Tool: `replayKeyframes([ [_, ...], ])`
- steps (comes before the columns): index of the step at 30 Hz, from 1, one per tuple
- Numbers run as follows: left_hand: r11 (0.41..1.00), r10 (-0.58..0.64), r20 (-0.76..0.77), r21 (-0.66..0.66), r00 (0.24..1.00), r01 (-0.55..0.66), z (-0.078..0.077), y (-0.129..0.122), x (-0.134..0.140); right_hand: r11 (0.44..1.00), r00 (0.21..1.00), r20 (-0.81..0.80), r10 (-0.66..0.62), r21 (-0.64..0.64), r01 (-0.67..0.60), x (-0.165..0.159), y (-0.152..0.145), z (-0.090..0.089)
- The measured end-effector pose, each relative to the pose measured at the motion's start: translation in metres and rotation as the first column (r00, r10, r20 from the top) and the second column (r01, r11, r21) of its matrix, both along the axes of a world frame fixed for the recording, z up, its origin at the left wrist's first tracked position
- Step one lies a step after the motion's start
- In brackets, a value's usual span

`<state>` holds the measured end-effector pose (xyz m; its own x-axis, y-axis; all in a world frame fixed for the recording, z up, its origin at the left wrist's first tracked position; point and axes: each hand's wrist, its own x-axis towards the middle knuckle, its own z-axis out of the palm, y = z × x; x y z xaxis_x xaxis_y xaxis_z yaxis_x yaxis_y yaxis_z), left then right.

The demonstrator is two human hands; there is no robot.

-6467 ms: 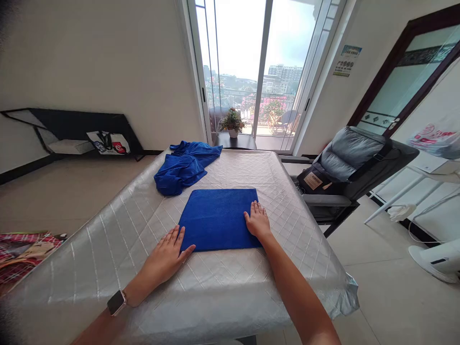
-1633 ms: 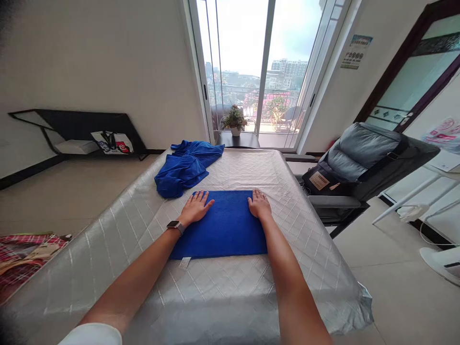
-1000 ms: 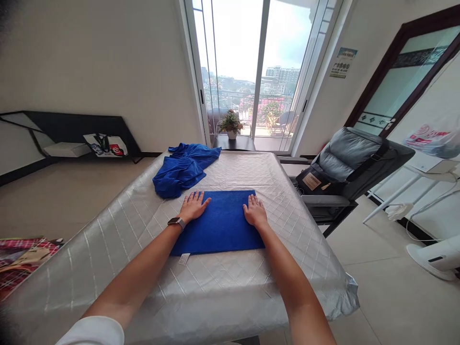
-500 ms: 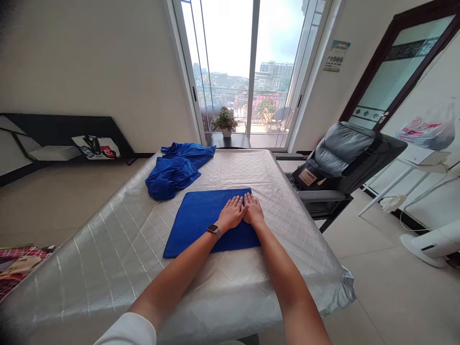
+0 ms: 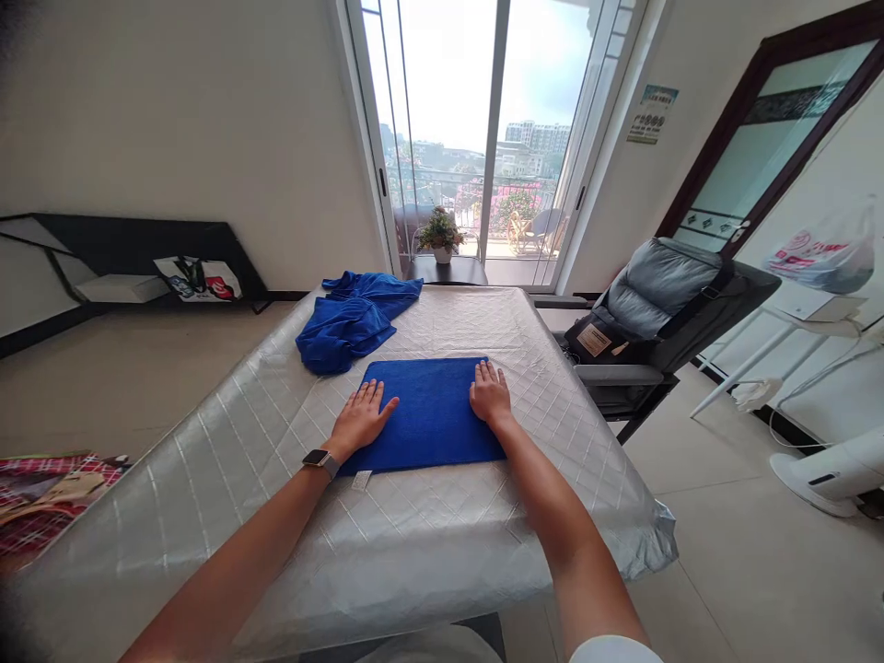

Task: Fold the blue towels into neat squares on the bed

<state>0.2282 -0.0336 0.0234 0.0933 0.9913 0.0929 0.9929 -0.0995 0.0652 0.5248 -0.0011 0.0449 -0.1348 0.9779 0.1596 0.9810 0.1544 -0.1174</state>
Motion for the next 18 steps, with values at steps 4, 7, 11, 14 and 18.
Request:
replayKeyframes([
  [4,0.999,-0.012,0.007,0.033,1.0,0.011,-0.002,-0.001,0.001,0.999,0.999,0.021,0.037,-0.004,-0.037,0.001,-0.036,0.003],
  [7,0.999,-0.01,0.005,0.031,1.0,0.009,-0.006,0.001,0.002,0.991,1.0,0.003,-0.004,-0.135,0.004,0.007,-0.065,-0.004],
  [11,0.999,-0.01,-0.011,0.043,1.0,0.011,-0.01,-0.001,-0.005,0.979,1.0,-0.024,-0.018,-0.204,0.013,0.013,-0.084,-0.011],
  [14,0.998,-0.009,-0.01,0.064,1.0,0.01,-0.008,-0.005,-0.01,0.977,0.999,-0.037,-0.021,-0.211,0.013,0.012,-0.084,-0.01],
  [18,0.986,-0.064,0.02,0.152,0.998,0.061,0.004,-0.017,0.015,0.98,0.998,-0.057,-0.017,-0.197,0.005,0.01,-0.082,-0.01],
])
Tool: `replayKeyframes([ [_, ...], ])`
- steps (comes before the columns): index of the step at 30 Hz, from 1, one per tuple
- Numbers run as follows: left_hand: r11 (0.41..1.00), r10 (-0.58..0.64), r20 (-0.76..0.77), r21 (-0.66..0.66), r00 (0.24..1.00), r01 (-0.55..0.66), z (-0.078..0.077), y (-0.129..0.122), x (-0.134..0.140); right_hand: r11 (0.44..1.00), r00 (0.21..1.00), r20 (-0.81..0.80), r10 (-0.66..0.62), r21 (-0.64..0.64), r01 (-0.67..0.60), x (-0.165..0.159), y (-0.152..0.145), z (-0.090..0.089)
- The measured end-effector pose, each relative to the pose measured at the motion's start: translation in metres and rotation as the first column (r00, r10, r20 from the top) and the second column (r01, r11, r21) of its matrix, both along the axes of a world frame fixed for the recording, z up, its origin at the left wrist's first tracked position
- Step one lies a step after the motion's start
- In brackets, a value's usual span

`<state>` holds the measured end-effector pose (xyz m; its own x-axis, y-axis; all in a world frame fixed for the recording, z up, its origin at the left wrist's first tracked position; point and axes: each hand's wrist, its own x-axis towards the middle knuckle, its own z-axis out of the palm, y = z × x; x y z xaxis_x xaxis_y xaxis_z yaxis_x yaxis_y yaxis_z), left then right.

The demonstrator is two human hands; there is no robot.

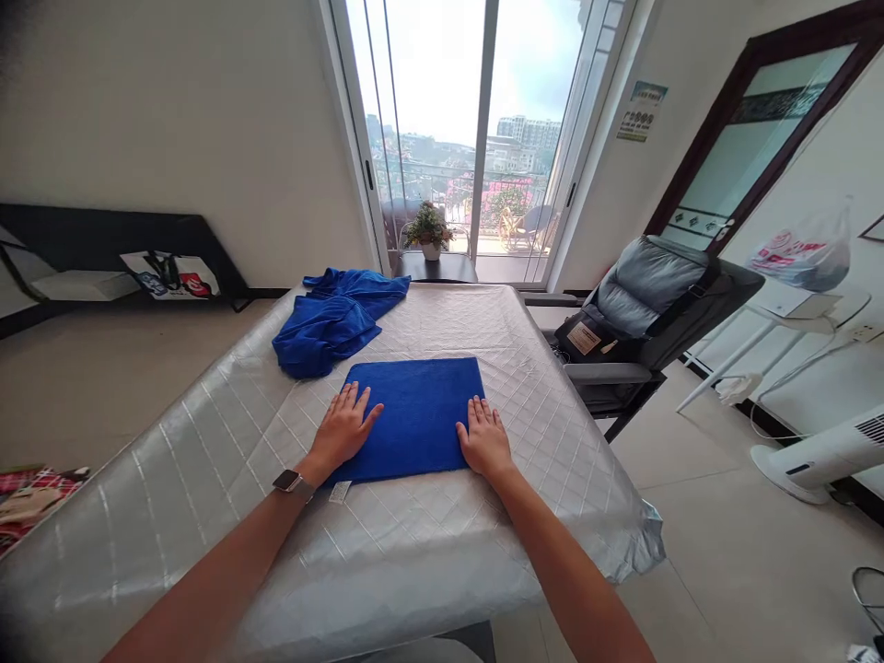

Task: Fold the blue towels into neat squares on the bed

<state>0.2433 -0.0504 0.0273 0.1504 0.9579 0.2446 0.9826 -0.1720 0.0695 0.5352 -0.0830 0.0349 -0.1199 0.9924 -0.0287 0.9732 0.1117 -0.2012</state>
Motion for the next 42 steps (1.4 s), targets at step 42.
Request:
replayKeyframes([
  [42,0.955,-0.267,0.081,-0.113,0.96,0.275,-0.01,-0.079,0.041,0.999,0.998,0.035,0.047,0.012,-0.048,0.007,-0.058,-0.006],
])
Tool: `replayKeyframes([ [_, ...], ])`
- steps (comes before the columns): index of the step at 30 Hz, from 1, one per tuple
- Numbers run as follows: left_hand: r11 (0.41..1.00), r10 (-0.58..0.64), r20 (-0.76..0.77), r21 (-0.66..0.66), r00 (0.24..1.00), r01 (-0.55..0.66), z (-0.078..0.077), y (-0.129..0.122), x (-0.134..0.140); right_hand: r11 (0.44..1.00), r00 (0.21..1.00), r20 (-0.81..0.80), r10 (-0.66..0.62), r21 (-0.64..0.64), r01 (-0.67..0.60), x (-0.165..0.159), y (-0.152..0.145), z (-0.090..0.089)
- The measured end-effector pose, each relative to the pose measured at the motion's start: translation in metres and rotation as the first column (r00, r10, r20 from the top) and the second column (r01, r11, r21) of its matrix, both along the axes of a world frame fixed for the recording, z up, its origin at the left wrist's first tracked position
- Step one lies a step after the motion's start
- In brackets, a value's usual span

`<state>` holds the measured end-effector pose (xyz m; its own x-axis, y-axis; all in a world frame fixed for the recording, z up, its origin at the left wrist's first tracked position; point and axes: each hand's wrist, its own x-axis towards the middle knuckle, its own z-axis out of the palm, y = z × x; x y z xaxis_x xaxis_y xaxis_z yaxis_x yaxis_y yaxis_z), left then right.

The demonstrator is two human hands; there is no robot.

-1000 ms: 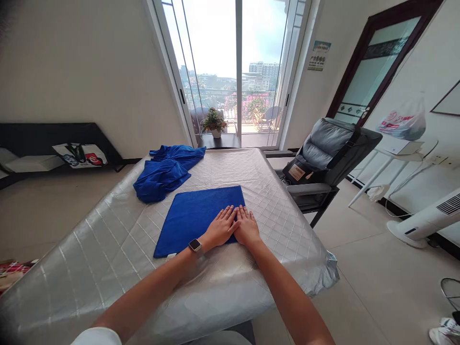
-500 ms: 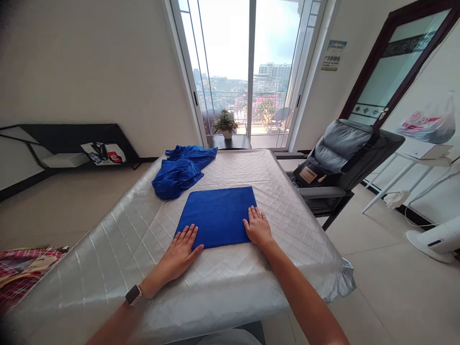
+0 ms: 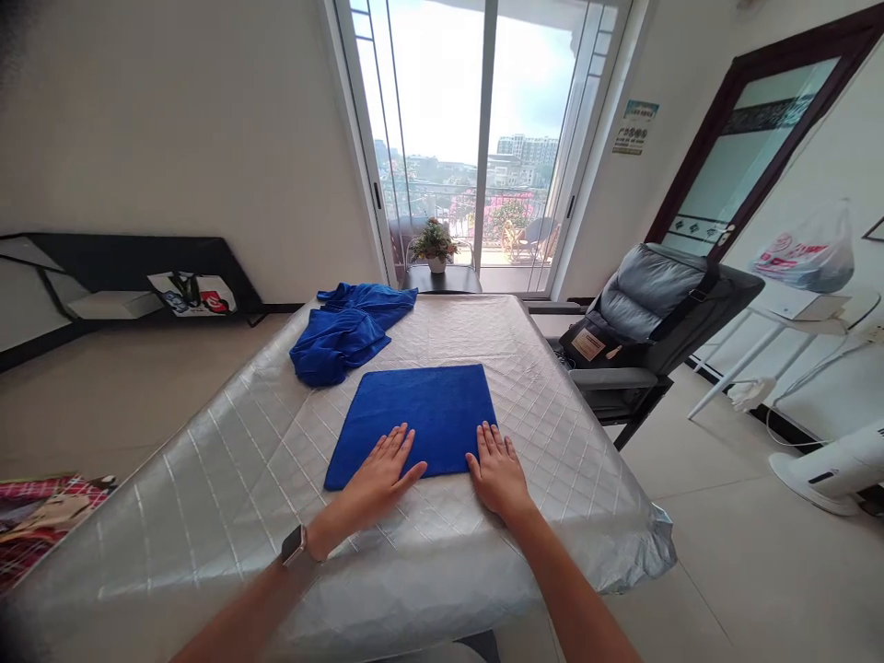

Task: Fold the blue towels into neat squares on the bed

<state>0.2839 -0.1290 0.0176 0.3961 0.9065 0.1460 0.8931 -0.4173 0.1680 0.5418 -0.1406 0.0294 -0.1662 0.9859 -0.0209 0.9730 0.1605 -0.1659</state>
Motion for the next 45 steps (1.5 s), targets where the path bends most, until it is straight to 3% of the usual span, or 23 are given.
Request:
replayKeyframes([
  [2,0.993,-0.122,0.024,0.006,0.992,0.121,0.008,0.013,0.04,1.0,1.0,0.011,0.001,-0.003,-0.001,0.0,0.001,0.001],
  [5,0.979,-0.202,0.027,0.009,0.979,0.202,0.016,0.034,0.089,1.0,1.0,0.028,0.002,-0.007,-0.002,0.0,0.001,0.002],
  [8,0.981,-0.191,0.018,-0.01,0.981,0.191,0.015,0.047,0.105,1.0,1.0,0.024,-0.003,-0.012,0.004,0.0,0.0,0.003],
  [11,0.99,-0.141,0.005,-0.022,0.99,0.141,0.01,0.05,0.081,0.999,1.0,0.007,-0.008,-0.032,0.009,0.0,-0.001,0.005],
  [18,0.983,0.18,-0.096,-0.014,0.979,-0.182,-0.008,0.029,-0.062,0.998,1.0,-0.008,-0.017,-0.066,0.017,-0.002,-0.002,0.012],
  [21,0.972,0.235,-0.109,0.001,0.966,-0.236,-0.016,0.017,-0.094,0.997,1.0,0.011,-0.013,-0.07,0.014,-0.002,-0.001,0.011],
  [28,0.971,0.239,-0.1,0.01,0.966,-0.239,-0.017,0.009,-0.089,0.993,0.998,0.052,0.023,-0.117,-0.017,0.006,0.011,0.016],
  [35,0.973,0.23,-0.104,-0.001,0.968,-0.231,-0.012,0.007,-0.089,0.998,0.999,0.054,0.004,-0.057,-0.001,-0.011,0.087,0.047],
  [41,0.967,0.251,-0.124,-0.022,0.96,-0.255,-0.007,0.003,-0.091,0.993,0.994,0.013,-0.109,-0.039,0.11,-0.023,0.128,0.017],
  [45,0.929,0.366,-0.202,0.027,0.908,-0.368,0.013,0.016,-0.083,0.994,0.994,-0.004,-0.105,-0.029,0.105,-0.019,0.131,0.003],
])
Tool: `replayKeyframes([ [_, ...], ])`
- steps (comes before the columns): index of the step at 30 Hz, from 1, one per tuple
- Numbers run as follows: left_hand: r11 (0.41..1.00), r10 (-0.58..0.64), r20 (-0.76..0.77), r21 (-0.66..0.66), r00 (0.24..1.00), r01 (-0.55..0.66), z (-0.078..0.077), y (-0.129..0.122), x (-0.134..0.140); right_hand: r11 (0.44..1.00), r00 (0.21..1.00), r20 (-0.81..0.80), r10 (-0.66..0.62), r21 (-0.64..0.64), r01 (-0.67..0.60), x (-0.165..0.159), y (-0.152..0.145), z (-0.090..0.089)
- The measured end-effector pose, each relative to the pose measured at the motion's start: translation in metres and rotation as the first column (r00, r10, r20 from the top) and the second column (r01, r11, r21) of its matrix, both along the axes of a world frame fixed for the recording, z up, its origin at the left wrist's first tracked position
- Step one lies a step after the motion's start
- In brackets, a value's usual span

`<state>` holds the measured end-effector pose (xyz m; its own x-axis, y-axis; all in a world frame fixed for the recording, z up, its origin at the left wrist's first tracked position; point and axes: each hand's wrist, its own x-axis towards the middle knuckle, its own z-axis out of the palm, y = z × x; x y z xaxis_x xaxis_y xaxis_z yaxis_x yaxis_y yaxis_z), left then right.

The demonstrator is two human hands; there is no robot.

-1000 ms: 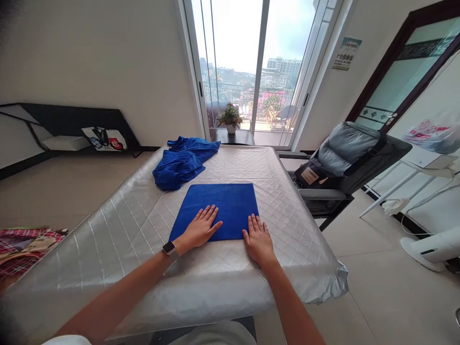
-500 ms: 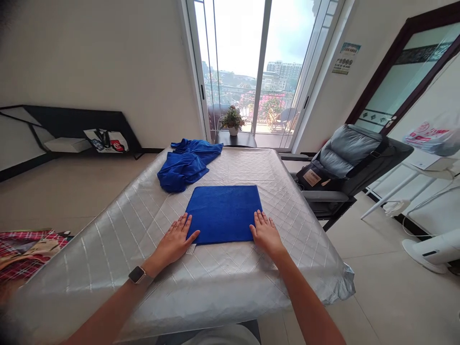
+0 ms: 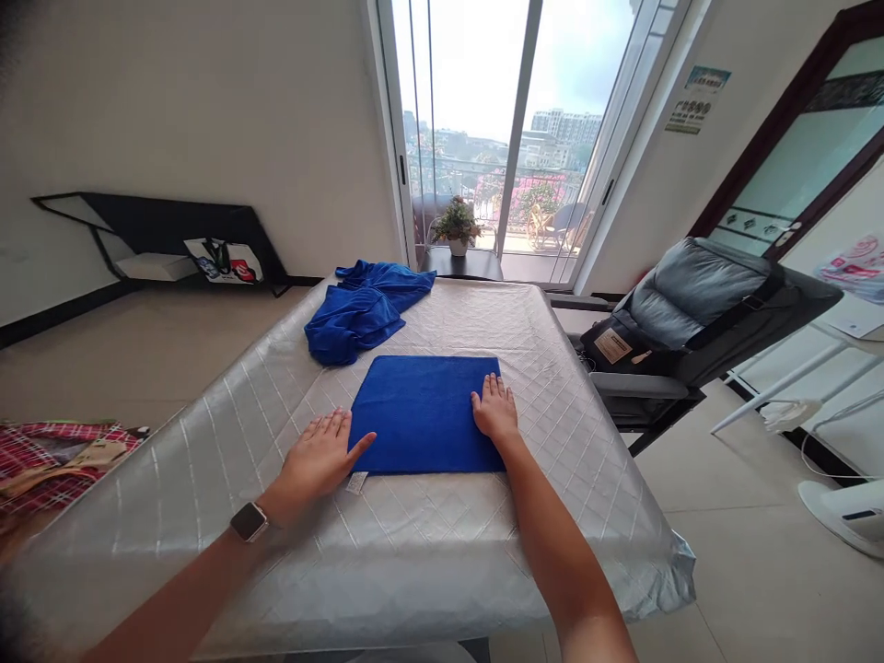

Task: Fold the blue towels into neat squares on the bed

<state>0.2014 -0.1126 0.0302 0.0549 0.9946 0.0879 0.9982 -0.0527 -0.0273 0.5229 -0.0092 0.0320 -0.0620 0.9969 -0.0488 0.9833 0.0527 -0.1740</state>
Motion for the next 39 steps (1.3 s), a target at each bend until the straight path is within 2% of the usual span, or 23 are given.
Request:
replayKeyframes([
  [2,0.999,-0.033,-0.007,0.03,0.999,0.033,0.013,0.017,0.023,1.0,1.0,-0.007,-0.004,0.001,0.004,0.0,0.0,-0.001],
  [4,0.987,-0.158,0.023,0.044,0.987,0.157,0.024,0.038,0.06,1.0,1.0,-0.013,-0.01,0.006,0.01,0.0,0.001,0.0],
  [6,0.955,-0.296,0.08,0.021,0.952,0.296,0.028,0.06,0.106,1.0,1.0,-0.011,-0.007,0.013,0.008,0.0,0.0,0.001],
  [9,0.915,-0.403,0.144,0.057,0.904,0.399,0.023,0.088,0.166,0.999,1.0,0.011,0.013,0.033,-0.014,0.0,-0.002,0.0],
  [12,0.93,-0.366,0.203,0.036,0.908,0.367,0.011,0.108,0.187,0.998,1.0,0.018,0.023,0.053,-0.024,0.001,-0.003,-0.001],
  [15,0.954,-0.282,0.251,-0.028,0.926,0.298,0.001,0.119,0.163,0.999,1.0,-0.006,0.013,0.049,-0.013,0.001,-0.003,-0.001],
  [21,0.993,-0.1,0.196,-0.041,0.975,0.11,-0.007,0.117,0.061,1.0,1.0,-0.031,0.0,0.013,0.0,0.001,-0.001,0.0],
  [25,1.0,0.005,0.161,-0.009,0.987,-0.003,-0.012,0.109,0.019,1.0,1.0,-0.024,0.002,0.011,-0.002,0.001,-0.001,0.002],
  [30,1.0,0.009,0.167,0.006,0.986,-0.01,-0.016,0.104,0.012,1.0,1.0,0.011,-0.002,0.012,0.002,-0.001,-0.004,0.005],
  [34,1.0,-0.016,0.18,0.026,0.984,0.012,-0.015,0.104,0.014,0.999,0.994,0.106,-0.027,0.04,0.023,-0.004,-0.005,0.007],
  [39,1.0,-0.015,0.193,0.013,0.981,0.012,-0.013,0.103,0.013,0.999,0.988,0.154,0.02,0.026,-0.024,-0.005,0.018,0.02],
])
